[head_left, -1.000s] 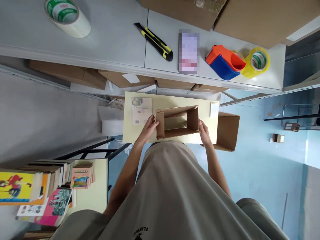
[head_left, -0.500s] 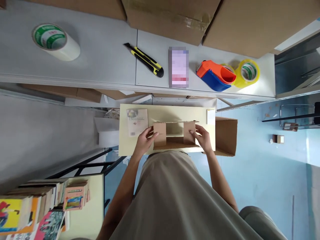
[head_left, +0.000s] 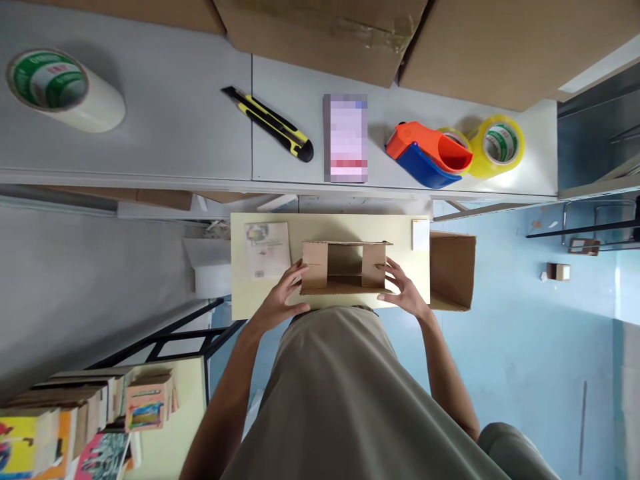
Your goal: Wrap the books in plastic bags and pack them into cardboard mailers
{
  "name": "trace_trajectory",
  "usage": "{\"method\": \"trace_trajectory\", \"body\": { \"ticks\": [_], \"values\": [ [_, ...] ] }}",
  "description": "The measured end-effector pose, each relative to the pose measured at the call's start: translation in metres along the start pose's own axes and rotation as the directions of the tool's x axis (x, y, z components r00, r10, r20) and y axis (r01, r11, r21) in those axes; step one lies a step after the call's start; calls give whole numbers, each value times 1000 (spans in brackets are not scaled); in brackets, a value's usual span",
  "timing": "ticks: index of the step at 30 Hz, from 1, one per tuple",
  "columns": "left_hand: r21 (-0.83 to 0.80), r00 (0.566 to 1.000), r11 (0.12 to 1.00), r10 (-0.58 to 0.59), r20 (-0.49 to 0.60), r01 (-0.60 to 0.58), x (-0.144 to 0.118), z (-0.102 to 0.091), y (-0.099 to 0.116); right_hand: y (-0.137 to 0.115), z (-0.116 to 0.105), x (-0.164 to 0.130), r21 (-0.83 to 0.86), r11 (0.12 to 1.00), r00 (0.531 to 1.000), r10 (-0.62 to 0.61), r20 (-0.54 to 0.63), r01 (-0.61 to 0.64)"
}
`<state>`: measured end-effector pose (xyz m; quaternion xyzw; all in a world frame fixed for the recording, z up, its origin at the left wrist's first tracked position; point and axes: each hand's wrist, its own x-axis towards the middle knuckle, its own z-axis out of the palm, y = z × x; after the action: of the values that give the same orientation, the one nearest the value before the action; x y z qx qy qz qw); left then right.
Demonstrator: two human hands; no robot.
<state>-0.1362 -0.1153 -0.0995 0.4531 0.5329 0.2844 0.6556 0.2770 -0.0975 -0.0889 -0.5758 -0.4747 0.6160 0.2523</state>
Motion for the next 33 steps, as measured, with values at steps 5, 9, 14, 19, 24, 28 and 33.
{"method": "trace_trajectory", "body": {
  "ticks": [5, 9, 14, 19, 24, 28, 33],
  "values": [
    [230, 957, 972, 26, -290, 44, 20, 9, 8, 0, 11, 19, -56, 998, 963, -5, -269, -11],
    [338, 942, 941, 121, -313, -9, 38, 10, 13, -7, 11, 28, -166, 986, 957, -48, -288, -1],
    [495, 944, 860, 256, -209, -123, 47, 7, 14, -13, 7, 30, -302, 952, 950, -142, -277, 54],
    [529, 945, 834, 283, -165, -157, 48, 14, 3, -8, 6, 32, -379, 922, 953, -184, -242, 82],
    [493, 921, 842, 345, -180, -219, 51, 25, -2, 0, 5, 38, -402, 911, 934, -221, -279, 95],
    [393, 897, 898, 327, -297, -198, 56, 40, -6, 15, 4, 46, -403, 913, 926, -209, -316, 69],
    [402, 887, 901, 313, -339, -164, 65, 61, -6, 45, 5, 55, -332, 942, 924, -161, -347, 40]
  ]
}}
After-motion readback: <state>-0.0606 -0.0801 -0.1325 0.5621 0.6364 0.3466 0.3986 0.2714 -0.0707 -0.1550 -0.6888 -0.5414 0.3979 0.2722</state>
